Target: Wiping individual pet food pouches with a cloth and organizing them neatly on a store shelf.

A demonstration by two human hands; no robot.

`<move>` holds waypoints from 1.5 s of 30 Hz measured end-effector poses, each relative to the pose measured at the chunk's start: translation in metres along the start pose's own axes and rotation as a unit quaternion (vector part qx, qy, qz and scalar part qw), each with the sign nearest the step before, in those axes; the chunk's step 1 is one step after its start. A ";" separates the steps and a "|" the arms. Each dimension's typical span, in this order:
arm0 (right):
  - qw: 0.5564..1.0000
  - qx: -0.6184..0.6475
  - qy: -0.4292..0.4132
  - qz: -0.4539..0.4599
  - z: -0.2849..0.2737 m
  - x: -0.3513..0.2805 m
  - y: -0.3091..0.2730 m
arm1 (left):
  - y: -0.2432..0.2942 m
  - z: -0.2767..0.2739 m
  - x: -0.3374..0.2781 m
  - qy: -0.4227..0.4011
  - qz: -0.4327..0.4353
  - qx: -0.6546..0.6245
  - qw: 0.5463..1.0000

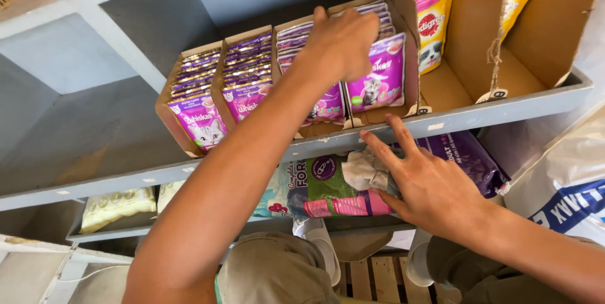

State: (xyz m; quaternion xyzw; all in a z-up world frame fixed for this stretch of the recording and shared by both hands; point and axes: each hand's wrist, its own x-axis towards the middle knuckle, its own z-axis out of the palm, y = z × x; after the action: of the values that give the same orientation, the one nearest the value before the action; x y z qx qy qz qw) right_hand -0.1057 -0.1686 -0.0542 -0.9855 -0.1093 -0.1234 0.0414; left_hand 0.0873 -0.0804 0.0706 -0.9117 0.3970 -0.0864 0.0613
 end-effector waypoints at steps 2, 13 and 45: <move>1.000 -0.010 -0.004 0.004 0.000 0.000 0.000 | 0.004 0.005 0.000 0.009 -0.003 0.010 1.000; 0.994 -0.104 0.027 -0.018 0.016 -0.006 0.002 | 0.066 0.063 -0.029 0.244 -0.105 0.242 0.933; 0.995 -0.061 -0.074 0.039 0.037 0.002 0.042 | 0.032 0.004 -0.034 0.379 -0.003 0.175 0.909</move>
State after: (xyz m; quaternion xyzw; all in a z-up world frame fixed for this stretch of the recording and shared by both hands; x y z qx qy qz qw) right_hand -0.0858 -0.2053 -0.0918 -0.9960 -0.0659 -0.0552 -0.0225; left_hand 0.0422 -0.0769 0.0566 -0.7862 0.3660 -0.4938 0.0649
